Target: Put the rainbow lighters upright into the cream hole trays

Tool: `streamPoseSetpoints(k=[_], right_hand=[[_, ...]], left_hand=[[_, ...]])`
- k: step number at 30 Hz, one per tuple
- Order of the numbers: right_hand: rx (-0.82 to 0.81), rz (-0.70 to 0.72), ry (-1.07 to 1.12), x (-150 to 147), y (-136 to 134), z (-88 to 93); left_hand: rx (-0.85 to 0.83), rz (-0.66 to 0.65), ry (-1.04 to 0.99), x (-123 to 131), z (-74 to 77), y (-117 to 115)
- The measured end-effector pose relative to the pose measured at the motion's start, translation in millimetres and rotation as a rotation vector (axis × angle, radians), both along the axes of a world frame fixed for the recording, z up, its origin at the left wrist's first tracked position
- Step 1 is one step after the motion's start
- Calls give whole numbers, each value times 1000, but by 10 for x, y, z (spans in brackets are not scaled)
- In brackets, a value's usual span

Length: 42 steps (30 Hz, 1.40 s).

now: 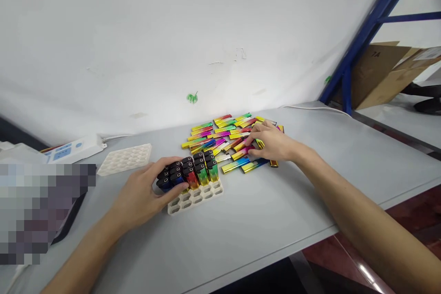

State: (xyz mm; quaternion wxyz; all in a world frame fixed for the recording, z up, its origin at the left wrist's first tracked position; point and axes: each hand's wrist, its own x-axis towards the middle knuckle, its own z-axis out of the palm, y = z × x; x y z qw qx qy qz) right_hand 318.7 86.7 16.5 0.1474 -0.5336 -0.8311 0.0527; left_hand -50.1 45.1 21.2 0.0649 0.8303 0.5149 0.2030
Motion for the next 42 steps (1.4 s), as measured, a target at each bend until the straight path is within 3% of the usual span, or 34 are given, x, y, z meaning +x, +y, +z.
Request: streamPoseSetpoints(k=[3, 6, 10, 14, 17, 25, 32, 37, 42], right_hand=[[-48, -25, -39, 16, -26, 27], [-74, -31, 59, 54, -56, 101], [-235, 13, 533, 39, -110, 206], [-394, 97, 1120, -184, -187, 190], [-495, 120, 1309, -421, -263, 142], [-612, 98, 1199, -647, -353, 72], [-665, 116, 1243, -761, -416, -46], [-656, 142, 1236, -812, -441, -47], [-739, 153, 1305, -840, -472, -56]], left_hand=[[26, -21, -6, 5, 0, 4], [30, -34, -5, 12, 12, 5], [-18, -19, 0, 37, 25, -5], [-90, 35, -20, 70, 31, -17], [-92, 27, -26, 77, 44, -22], [-78, -19, -70, 61, 20, -58], [-140, 23, -237, -15, -160, -133], [-89, 39, -177, -125, -306, -199], [-7, 19, -91, -207, -259, -155]])
